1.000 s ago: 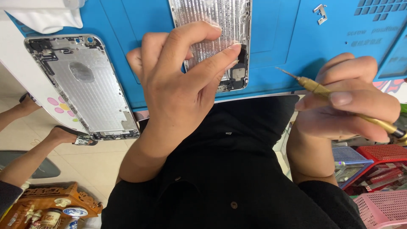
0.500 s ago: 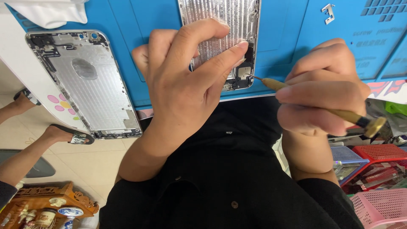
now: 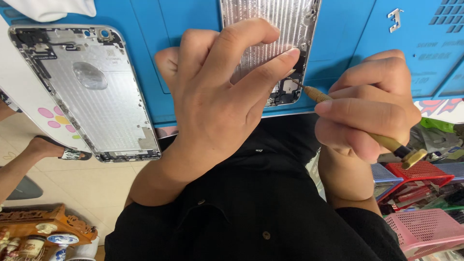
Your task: Using a screwdriver and precision tools to repair or disassemble a mobile phone chassis.
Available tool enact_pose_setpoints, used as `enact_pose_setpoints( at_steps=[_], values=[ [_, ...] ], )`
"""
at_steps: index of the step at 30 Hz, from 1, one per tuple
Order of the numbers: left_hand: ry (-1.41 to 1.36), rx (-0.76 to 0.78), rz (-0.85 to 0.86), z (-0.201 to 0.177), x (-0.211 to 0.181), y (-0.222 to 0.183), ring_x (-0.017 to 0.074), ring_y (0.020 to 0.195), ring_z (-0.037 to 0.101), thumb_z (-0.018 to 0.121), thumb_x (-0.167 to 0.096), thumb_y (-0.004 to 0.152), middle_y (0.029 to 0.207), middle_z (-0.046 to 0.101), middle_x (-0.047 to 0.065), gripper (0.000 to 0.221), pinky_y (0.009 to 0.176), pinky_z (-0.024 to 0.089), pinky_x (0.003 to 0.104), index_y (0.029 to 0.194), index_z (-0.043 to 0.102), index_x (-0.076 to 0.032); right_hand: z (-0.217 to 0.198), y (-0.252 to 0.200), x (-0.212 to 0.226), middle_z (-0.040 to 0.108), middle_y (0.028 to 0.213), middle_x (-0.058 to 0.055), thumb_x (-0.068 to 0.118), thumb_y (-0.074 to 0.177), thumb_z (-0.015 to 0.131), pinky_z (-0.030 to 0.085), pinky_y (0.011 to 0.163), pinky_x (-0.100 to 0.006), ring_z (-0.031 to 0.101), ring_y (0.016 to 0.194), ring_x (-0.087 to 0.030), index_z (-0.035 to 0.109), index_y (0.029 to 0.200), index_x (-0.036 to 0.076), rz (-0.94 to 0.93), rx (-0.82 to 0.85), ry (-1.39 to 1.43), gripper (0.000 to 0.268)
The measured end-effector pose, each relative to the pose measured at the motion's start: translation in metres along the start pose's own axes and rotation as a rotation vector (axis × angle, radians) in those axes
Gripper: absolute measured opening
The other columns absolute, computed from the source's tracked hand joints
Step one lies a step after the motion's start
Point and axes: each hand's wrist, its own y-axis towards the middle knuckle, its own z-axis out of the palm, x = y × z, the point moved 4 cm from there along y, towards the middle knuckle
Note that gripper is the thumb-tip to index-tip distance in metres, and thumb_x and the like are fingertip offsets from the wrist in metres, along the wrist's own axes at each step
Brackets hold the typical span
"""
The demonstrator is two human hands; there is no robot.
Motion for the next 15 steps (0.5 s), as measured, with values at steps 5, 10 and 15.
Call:
enact_pose_setpoints(
  at_steps=[5,10,15],
  values=[
    [-0.001,0.005,-0.016,-0.0004,0.0009,-0.0004,0.0091,0.105,0.05,0.074,-0.015,0.096,0.128,0.058,-0.017,0.029,0.091,0.027,0.033,0.121,0.072,-0.031,0.0006,0.0019,0.0039,0.056,0.056,-0.002,0.059,0.106,0.038,0.04,0.067,-0.038,0.054,0.064,-0.023,0.058,0.082,0.009,0.004,0.032,-0.03,0.059],
    [0.01,-0.015,-0.014,0.001,0.0012,-0.0001,0.0096,0.104,0.05,0.073,-0.016,0.096,0.127,0.058,-0.017,0.028,0.09,0.028,0.033,0.12,0.073,-0.031,0.0,0.0014,0.0015,0.056,0.056,-0.003,0.058,0.105,0.04,0.04,0.065,-0.037,0.055,0.065,-0.023,0.057,0.081,0.009,-0.017,0.038,-0.015,0.058],
    [0.007,-0.026,-0.016,0.0015,0.001,-0.0006,0.0089,0.103,0.05,0.073,-0.017,0.097,0.127,0.058,-0.017,0.026,0.09,0.028,0.033,0.119,0.073,-0.031,-0.0001,0.0005,0.0068,0.058,0.059,-0.004,0.056,0.106,0.044,0.041,0.067,-0.037,0.056,0.068,-0.025,0.06,0.083,0.008,0.036,0.081,-0.058,0.055]
  ],
)
